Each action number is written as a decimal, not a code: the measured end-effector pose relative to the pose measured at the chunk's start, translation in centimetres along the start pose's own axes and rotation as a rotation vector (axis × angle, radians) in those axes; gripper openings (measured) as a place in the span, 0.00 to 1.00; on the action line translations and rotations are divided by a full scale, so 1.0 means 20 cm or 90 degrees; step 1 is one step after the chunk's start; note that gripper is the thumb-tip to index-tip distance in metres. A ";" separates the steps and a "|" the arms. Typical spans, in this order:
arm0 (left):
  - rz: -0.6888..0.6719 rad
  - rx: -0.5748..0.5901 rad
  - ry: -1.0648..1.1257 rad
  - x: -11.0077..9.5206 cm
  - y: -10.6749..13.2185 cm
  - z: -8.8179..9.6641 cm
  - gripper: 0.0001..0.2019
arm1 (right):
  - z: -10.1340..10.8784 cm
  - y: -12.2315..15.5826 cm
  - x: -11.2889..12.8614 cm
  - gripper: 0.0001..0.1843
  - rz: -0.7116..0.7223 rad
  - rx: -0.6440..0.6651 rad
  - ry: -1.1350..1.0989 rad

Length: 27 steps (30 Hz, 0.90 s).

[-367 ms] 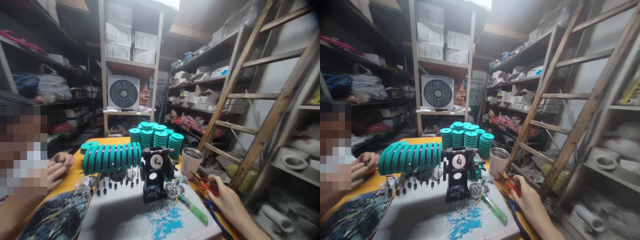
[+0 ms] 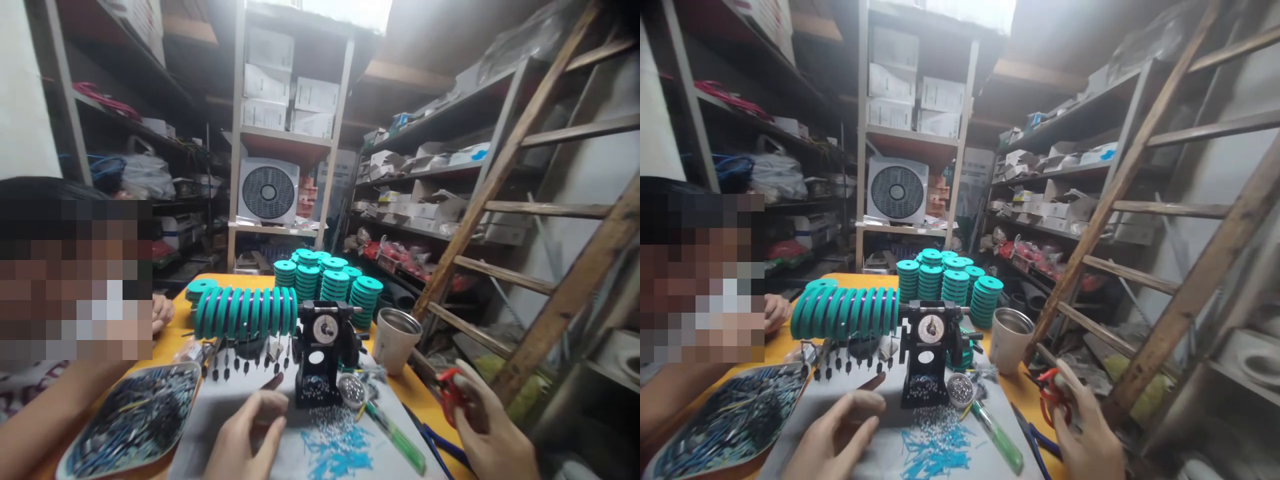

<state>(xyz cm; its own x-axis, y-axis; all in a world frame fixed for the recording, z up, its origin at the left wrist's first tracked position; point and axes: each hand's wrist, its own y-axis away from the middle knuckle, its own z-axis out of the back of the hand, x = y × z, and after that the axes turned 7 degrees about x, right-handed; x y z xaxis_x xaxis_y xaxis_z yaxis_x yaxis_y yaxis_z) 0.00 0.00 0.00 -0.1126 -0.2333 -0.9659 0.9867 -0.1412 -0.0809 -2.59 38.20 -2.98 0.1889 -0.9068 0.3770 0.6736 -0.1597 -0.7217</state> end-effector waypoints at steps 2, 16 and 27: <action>-0.017 -0.028 -0.067 -0.01 -0.03 0.00 0.12 | 0.07 -0.03 0.15 0.27 0.061 -0.052 -0.029; 0.023 -0.105 -0.047 -0.11 -0.15 -0.02 0.14 | -0.19 -0.97 1.72 0.19 0.359 0.482 -0.027; -0.146 -0.375 0.096 -0.11 -0.20 0.97 0.14 | -0.27 -0.77 1.63 0.19 0.348 0.376 -0.055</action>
<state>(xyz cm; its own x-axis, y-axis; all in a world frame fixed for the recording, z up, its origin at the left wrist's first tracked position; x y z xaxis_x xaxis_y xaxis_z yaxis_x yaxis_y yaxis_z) -6.03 -17.64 7.23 -0.3532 -0.1157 -0.9284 0.8437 0.3894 -0.3695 -10.63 8.98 17.22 0.6386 -0.7600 0.1212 0.7321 0.5514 -0.4001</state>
